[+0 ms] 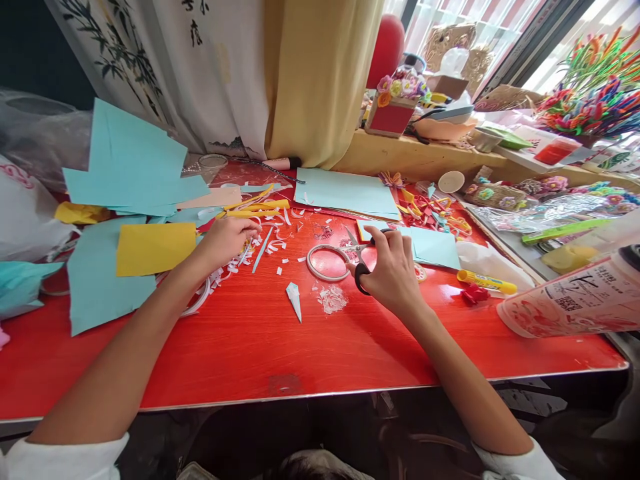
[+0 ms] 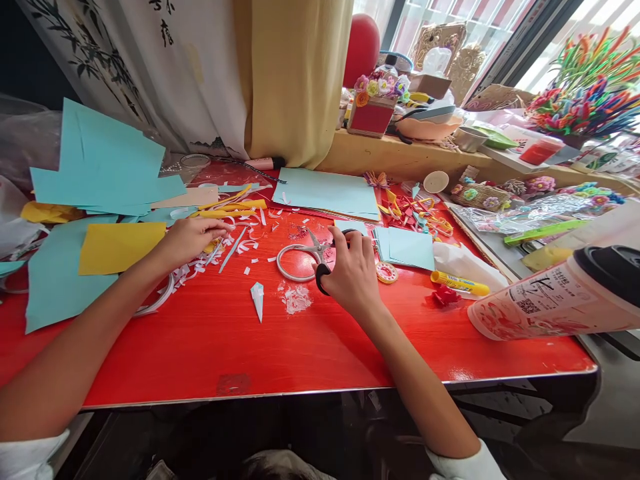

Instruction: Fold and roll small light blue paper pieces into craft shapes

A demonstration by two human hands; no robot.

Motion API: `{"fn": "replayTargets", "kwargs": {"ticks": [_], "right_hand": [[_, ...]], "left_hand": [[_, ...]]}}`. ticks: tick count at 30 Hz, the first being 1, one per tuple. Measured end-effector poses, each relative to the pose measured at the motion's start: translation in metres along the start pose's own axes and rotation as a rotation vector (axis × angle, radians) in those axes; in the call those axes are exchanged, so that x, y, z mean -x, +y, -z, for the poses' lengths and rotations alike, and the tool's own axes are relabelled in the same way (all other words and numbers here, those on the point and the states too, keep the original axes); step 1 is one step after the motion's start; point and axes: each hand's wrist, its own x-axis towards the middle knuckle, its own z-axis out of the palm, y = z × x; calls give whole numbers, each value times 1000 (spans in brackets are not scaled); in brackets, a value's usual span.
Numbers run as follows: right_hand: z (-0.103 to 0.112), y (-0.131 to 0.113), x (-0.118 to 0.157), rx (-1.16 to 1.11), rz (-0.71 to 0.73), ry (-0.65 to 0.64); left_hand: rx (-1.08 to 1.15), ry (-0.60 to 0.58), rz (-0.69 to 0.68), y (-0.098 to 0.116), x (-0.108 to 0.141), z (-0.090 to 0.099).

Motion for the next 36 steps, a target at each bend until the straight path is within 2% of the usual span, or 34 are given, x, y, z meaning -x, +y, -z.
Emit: {"fn": "replayTargets", "kwargs": {"ticks": [6, 14, 17, 22, 24, 27, 36], "right_hand": [[0, 1, 0, -4, 3, 7], [-1, 1, 0, 4, 4, 7], [0, 1, 0, 12, 3, 2], [0, 1, 0, 14, -4, 3], [0, 1, 0, 13, -6, 3], [0, 1, 0, 15, -7, -3], [0, 1, 0, 21, -17, -10]], "left_hand": [[-115, -26, -140, -9, -4, 1], [-148, -35, -167, -14, -5, -2], [-174, -33, -133, -13, -4, -4], [-206, 30, -154, -8, -2, -2], [-192, 60, -168, -6, -1, -1], [-132, 75, -108, -1, 0, 2], [142, -3, 11, 9, 3, 6]]}}
